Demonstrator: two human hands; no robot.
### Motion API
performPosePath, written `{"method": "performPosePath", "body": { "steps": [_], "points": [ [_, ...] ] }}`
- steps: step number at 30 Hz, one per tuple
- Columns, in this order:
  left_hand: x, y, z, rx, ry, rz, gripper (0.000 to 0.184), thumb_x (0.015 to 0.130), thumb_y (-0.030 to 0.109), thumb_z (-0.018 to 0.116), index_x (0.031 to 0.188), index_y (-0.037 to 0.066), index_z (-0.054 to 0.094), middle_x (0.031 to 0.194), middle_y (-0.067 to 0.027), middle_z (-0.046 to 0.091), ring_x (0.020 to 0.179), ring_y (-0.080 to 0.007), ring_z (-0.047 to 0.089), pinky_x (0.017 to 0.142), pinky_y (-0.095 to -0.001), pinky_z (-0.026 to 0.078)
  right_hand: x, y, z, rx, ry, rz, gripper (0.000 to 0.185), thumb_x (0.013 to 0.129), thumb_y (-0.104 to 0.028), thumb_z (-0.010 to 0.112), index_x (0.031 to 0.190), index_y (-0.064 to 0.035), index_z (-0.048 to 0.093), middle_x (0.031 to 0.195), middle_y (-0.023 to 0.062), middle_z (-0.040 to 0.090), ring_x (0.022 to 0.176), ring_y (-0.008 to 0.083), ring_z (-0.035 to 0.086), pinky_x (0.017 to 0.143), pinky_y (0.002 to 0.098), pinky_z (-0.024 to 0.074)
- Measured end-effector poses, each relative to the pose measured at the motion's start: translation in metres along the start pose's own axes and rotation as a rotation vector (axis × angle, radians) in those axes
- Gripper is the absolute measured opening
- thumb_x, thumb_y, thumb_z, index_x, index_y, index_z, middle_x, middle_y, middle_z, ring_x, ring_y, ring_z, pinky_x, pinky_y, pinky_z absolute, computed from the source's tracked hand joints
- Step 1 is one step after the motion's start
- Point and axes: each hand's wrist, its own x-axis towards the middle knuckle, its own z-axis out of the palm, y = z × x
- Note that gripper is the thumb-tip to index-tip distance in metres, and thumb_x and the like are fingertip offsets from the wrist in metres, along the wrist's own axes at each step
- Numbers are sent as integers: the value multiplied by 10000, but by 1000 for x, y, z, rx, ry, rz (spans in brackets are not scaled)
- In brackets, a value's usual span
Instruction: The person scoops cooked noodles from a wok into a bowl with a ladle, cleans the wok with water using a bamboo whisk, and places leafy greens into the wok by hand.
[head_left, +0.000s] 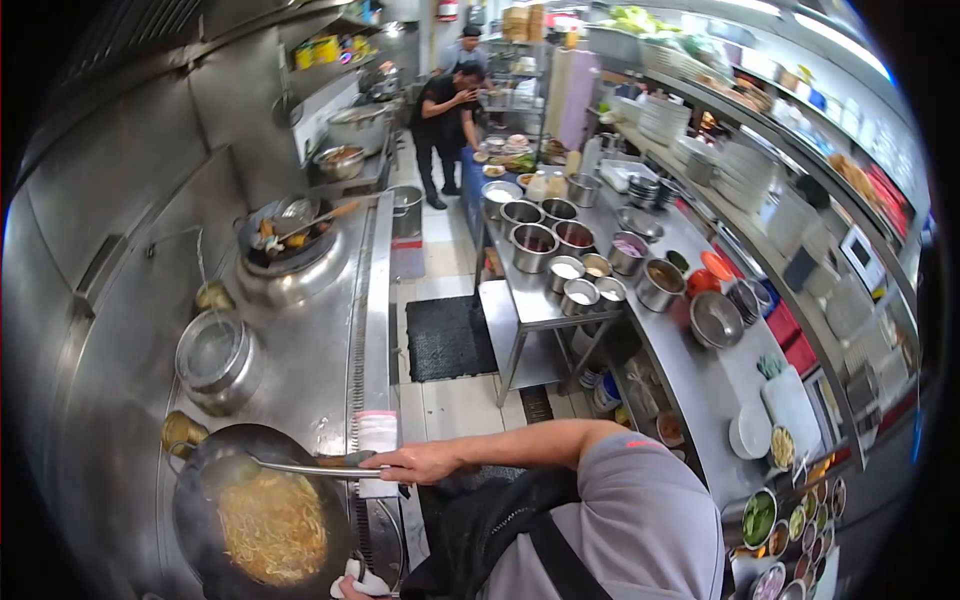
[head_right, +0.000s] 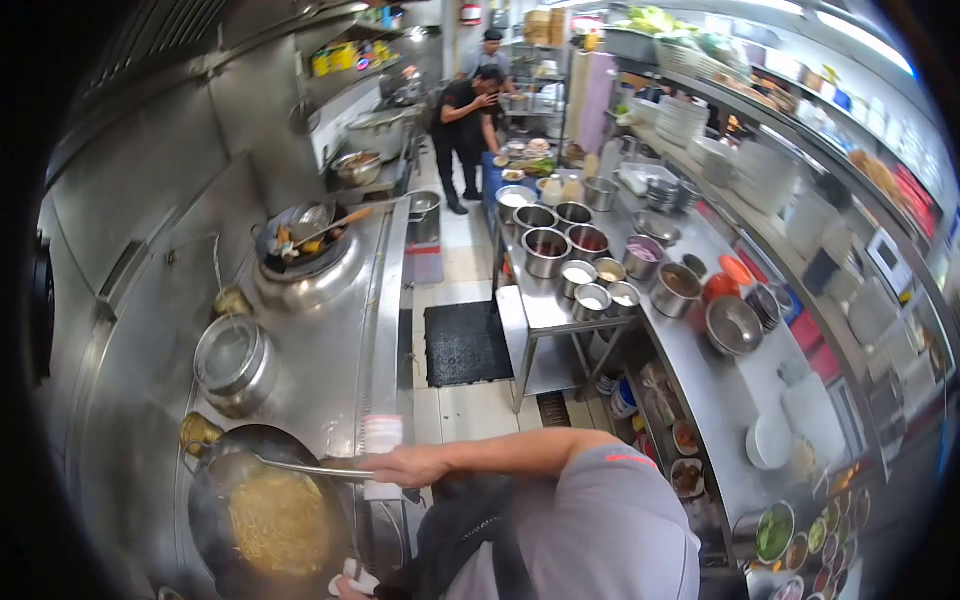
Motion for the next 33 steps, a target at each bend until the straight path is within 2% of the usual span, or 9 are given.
{"method": "performPosePath", "body": {
  "steps": [2,3,5,11,20,22,25,30,33],
  "points": [
    [-12,12,5,178,9,-95,153,880,185,609,900,34,594,854,-54,567,777,-220,592,674,-369,514,-34,-24,-3,522,-96,431,540,1083,-306,475,1552,-79,337,799,88,599,594,171,615,567,321,535],
    [-18,10,8,188,-40,-104,154,880,185,609,903,34,595,856,-54,569,779,-220,594,675,-370,515,-54,-37,-4,502,-72,422,540,1083,-306,475,1552,-79,337,799,88,599,594,171,615,567,321,535],
    [-32,10,22,220,-132,-128,156,880,185,610,909,32,597,860,-56,573,783,-221,597,676,-371,516,-98,-65,1,771,93,536,594,1067,-331,526,1573,-112,307,661,-26,428,437,45,419,384,227,377],
    [-76,-18,51,341,-447,-234,164,880,184,611,927,27,603,871,-59,586,793,-225,607,681,-373,522,-247,-113,8,1091,428,602,679,1041,-254,583,1609,-161,222,695,-26,430,439,31,388,380,213,357],
    [-149,-89,106,580,-957,-453,179,880,182,614,953,19,612,887,-65,604,809,-231,622,687,-378,529,-458,-223,64,1049,1086,509,680,1031,-182,592,1606,-156,232,713,-18,437,467,30,365,412,213,329],
    [-114,-140,115,594,-1179,-450,334,869,232,656,1076,-30,631,975,-93,658,881,-250,646,753,-386,535,-491,-250,86,1029,1278,529,682,1021,-178,606,1600,-159,247,705,-17,437,473,34,371,424,223,345],
    [-192,-146,142,454,-1118,-411,29,834,62,547,854,43,539,792,-102,616,697,-249,672,620,-360,578,-525,-284,119,1002,1568,505,685,995,-169,643,1581,-147,290,686,-9,472,459,51,392,423,240,366],
    [-226,-180,174,554,-1271,-503,21,844,70,567,829,57,559,807,-95,636,707,-207,668,625,-320,551,-553,-310,167,812,2013,561,694,972,-149,663,1567,-113,308,668,12,520,431,75,445,401,255,388],
    [-233,-205,193,626,-1337,-550,72,841,60,562,911,49,572,857,-103,656,792,-239,696,729,-369,588,-573,-309,191,676,2165,605,689,980,-155,651,1570,-118,299,655,7,514,418,80,443,388,250,390]
  ]
}}
